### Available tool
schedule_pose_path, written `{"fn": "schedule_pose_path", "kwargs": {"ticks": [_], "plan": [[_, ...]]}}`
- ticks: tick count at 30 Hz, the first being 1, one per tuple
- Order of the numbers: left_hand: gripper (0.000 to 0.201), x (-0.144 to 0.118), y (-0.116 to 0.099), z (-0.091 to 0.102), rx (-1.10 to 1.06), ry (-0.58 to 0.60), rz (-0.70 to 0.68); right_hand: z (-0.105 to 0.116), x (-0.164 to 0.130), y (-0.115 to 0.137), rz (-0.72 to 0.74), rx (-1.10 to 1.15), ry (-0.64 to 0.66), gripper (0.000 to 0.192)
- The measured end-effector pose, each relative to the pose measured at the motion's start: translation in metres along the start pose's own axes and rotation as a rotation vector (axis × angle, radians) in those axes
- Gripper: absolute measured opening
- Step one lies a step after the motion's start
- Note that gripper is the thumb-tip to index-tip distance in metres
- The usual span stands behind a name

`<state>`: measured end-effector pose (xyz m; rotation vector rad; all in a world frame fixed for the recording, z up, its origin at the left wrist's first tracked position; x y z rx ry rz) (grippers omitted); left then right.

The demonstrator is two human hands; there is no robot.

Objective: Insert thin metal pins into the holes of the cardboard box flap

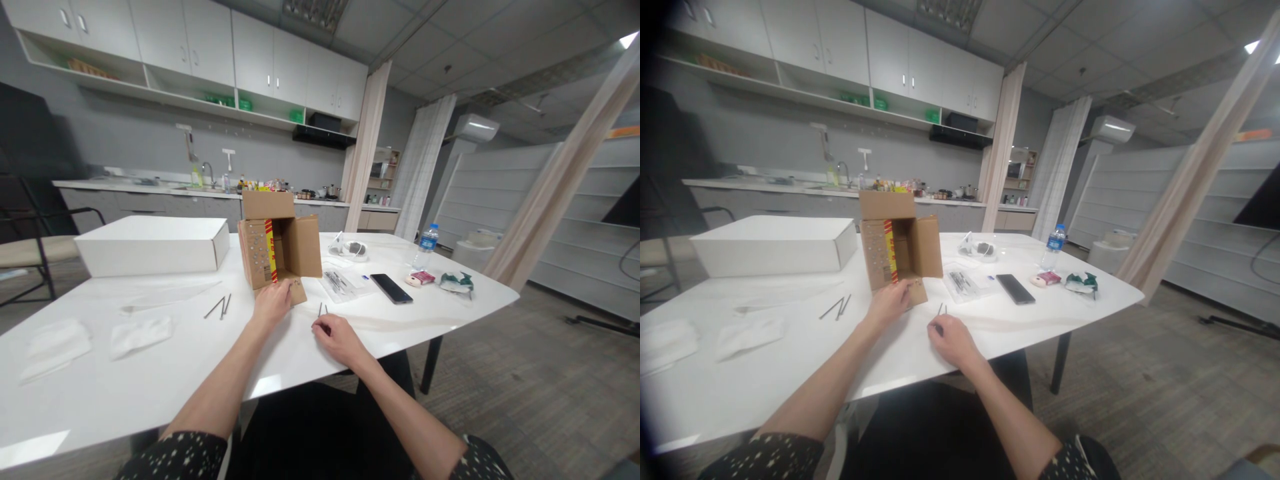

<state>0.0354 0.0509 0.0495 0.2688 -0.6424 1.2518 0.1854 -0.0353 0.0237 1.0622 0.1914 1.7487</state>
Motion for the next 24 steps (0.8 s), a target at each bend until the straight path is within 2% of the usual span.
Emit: {"fn": "schedule_pose_path", "kwargs": {"ticks": [5, 13, 24], "plan": [[0.031, -0.001, 0.002, 0.002, -0.023, 0.019, 0.029, -0.001, 0.0, -0.001, -0.005, 0.002, -0.002, 0.016], [0.032, -0.002, 0.004, -0.005, -0.049, 0.015, 0.018, -0.001, 0.0, -0.001, -0.001, 0.003, -0.006, 0.017], [0.031, -0.006, -0.001, -0.005, -0.088, 0.087, 0.04, -0.001, 0.0, -0.001, -0.002, 0.004, -0.009, 0.017]]}}
Point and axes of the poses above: each hand's wrist, its own x-axis towards the middle knuckle, its own z-axis out of the back of the hand, y = z × x, the point moved 8 cm from there along x, towards the middle knuckle, and after that the axes turned 13 degrees about -y, right-handed, at the moved point
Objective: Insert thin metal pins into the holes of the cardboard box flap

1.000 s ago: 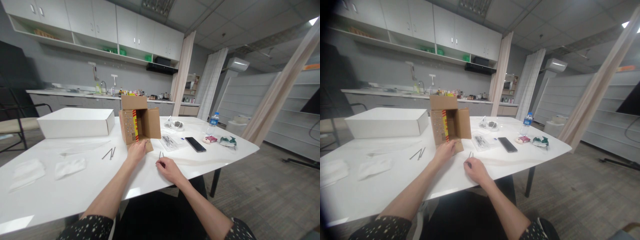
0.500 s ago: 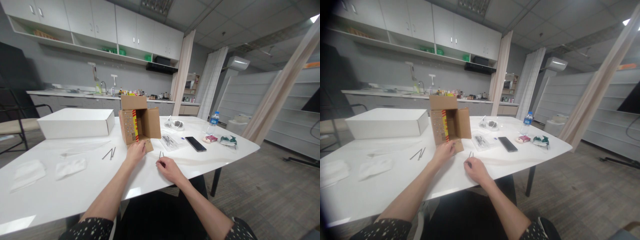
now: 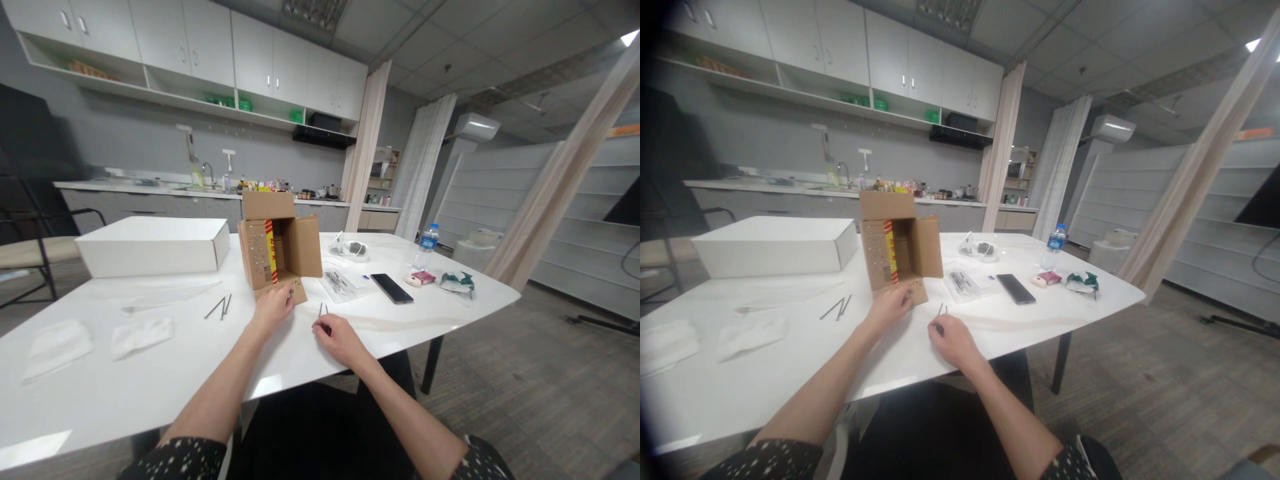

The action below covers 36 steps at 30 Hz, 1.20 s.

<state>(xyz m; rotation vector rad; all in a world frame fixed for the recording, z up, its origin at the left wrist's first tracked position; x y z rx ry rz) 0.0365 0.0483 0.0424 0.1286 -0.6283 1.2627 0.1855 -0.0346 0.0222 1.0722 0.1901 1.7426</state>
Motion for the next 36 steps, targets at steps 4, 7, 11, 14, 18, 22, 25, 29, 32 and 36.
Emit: {"fn": "schedule_pose_path", "kwargs": {"ticks": [4, 7, 11, 14, 18, 22, 25, 29, 32, 36], "plan": [[0.029, -0.001, -0.002, 0.0, -0.005, 0.017, -0.007, 0.0, 0.0, -0.001, -0.001, 0.001, -0.005, 0.017], [0.026, -0.003, -0.005, 0.0, -0.011, 0.038, -0.035, 0.0, 0.0, -0.001, -0.001, 0.006, -0.004, 0.017], [0.022, -0.005, -0.008, 0.0, 0.008, 0.069, -0.052, 0.001, 0.0, 0.0, -0.002, 0.01, 0.001, 0.017], [0.021, -0.006, -0.009, 0.001, 0.015, 0.081, -0.056, 0.001, 0.0, 0.001, -0.003, 0.016, 0.0, 0.017], [0.021, -0.006, -0.011, 0.002, 0.018, 0.084, -0.071, 0.0, 0.0, 0.0, -0.006, 0.003, 0.001, 0.017], [0.022, -0.006, -0.011, 0.001, 0.048, 0.09, -0.091, -0.001, -0.001, -0.001, -0.01, -0.003, 0.008, 0.017], [0.022, -0.006, -0.012, 0.0, 0.059, 0.088, -0.104, -0.001, -0.001, -0.001, -0.012, 0.0, 0.008, 0.017], [0.021, -0.007, -0.014, -0.003, 0.053, 0.078, -0.134, -0.001, 0.0, -0.002, -0.011, 0.002, 0.007, 0.017], [0.022, -0.009, -0.016, -0.008, 0.05, 0.097, -0.176, -0.001, 0.0, -0.003, -0.01, 0.002, 0.004, 0.016], [0.025, -0.009, -0.016, -0.014, 0.076, 0.131, -0.184, -0.001, 0.0, -0.003, -0.014, 0.003, 0.003, 0.016]]}}
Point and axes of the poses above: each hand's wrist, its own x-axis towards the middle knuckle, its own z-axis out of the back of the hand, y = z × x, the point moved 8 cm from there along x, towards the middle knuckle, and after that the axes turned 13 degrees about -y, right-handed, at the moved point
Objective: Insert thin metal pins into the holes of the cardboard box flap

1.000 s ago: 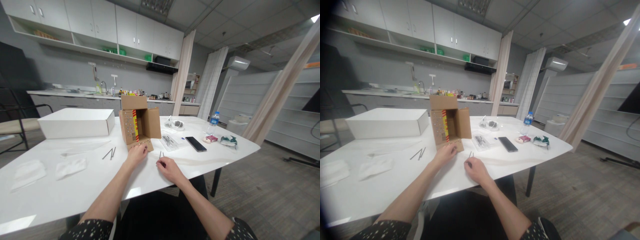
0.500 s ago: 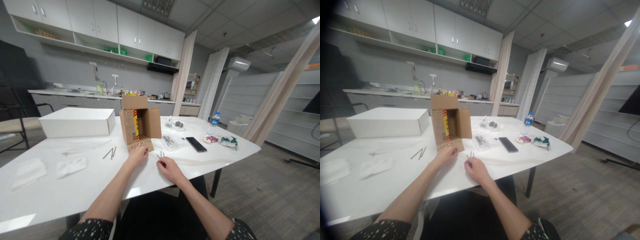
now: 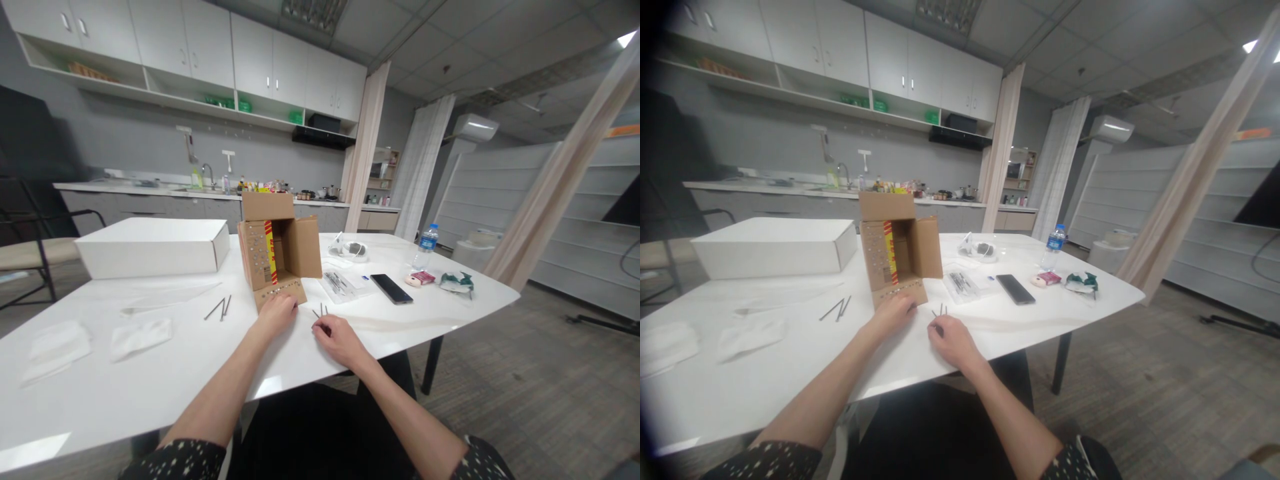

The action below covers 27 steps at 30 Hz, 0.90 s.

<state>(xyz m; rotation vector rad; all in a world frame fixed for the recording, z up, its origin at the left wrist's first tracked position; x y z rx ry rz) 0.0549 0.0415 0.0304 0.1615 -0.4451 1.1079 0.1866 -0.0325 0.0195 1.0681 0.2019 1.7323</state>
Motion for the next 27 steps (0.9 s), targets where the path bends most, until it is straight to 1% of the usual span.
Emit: {"fn": "schedule_pose_path", "kwargs": {"ticks": [3, 9, 16, 18, 22, 27], "plan": [[0.027, 0.001, 0.0, 0.0, 0.018, 0.01, 0.001, 0.0, 0.0, 0.001, 0.001, -0.001, -0.003, 0.015], [0.028, 0.001, 0.003, 0.004, 0.073, -0.006, 0.03, 0.0, 0.0, 0.001, 0.014, -0.004, -0.006, 0.015], [0.034, 0.002, 0.007, -0.015, 0.14, -0.01, -0.007, 0.0, 0.0, 0.002, 0.009, -0.008, -0.003, 0.015], [0.035, 0.002, 0.006, -0.017, 0.165, -0.022, -0.02, 0.001, 0.0, 0.002, 0.009, -0.003, -0.006, 0.016], [0.035, 0.003, 0.005, -0.014, 0.175, -0.072, -0.019, 0.0, 0.0, 0.0, 0.009, -0.002, -0.005, 0.016], [0.033, 0.009, 0.005, -0.011, 0.107, -0.1, -0.009, 0.0, 0.0, 0.0, 0.01, -0.006, -0.001, 0.015]]}}
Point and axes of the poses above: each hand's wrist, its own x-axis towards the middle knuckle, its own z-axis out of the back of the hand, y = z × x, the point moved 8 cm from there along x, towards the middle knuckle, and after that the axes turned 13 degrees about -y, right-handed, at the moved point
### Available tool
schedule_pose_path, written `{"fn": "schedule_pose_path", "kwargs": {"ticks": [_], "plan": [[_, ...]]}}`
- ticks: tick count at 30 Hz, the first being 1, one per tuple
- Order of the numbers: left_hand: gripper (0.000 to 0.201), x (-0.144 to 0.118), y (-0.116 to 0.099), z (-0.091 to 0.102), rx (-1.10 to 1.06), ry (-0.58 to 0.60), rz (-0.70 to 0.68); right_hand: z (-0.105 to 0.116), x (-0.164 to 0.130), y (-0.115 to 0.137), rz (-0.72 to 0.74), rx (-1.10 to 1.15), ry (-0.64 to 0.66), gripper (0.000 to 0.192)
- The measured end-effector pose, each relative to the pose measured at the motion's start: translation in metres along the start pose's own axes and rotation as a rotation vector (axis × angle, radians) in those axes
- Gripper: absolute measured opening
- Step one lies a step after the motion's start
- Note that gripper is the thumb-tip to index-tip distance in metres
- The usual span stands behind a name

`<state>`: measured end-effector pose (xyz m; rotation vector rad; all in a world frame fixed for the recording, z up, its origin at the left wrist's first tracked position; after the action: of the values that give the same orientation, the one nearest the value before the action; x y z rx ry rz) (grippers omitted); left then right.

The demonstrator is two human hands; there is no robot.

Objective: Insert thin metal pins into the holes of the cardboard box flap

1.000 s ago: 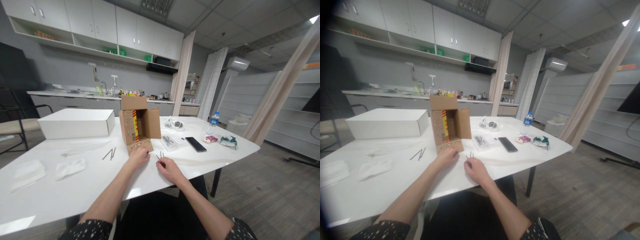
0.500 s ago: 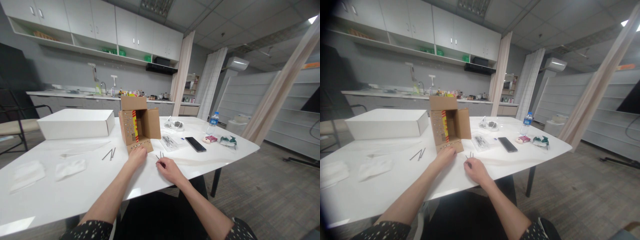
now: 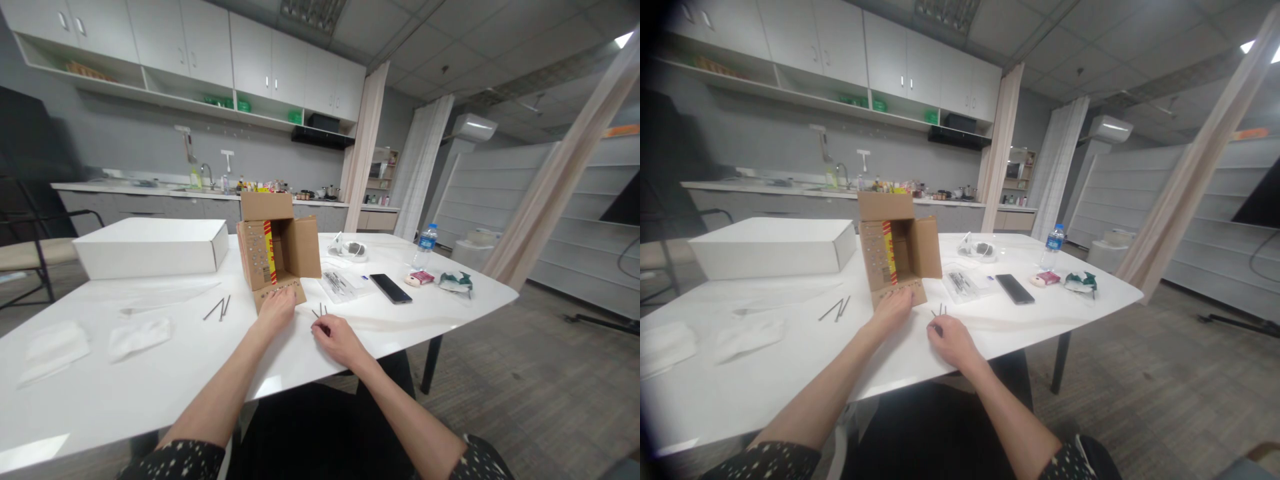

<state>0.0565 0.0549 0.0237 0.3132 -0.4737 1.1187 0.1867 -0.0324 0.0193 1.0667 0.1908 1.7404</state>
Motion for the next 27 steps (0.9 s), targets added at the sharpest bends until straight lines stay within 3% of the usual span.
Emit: {"fn": "schedule_pose_path", "kwargs": {"ticks": [11, 21, 27], "plan": [[0.023, 0.004, -0.001, 0.021, -0.116, -0.103, 0.041, 0.004, 0.0, 0.006, -0.001, -0.001, -0.005, 0.016], [0.025, 0.005, 0.002, 0.02, -0.153, -0.152, 0.033, 0.001, 0.0, 0.003, 0.005, -0.002, -0.001, 0.016], [0.034, 0.004, -0.002, 0.022, -0.14, -0.077, 0.033, 0.002, 0.001, 0.003, -0.002, 0.004, 0.0, 0.016]]}}
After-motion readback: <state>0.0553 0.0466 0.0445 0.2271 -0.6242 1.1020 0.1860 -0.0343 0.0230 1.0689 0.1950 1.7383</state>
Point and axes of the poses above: each hand's wrist, its own x-axis towards the middle knuckle, its own z-axis out of the back of the hand, y = z × x, the point moved 8 cm from there along x, towards the middle knuckle, and after that the axes turned 13 degrees about -y, right-handed, at the moved point
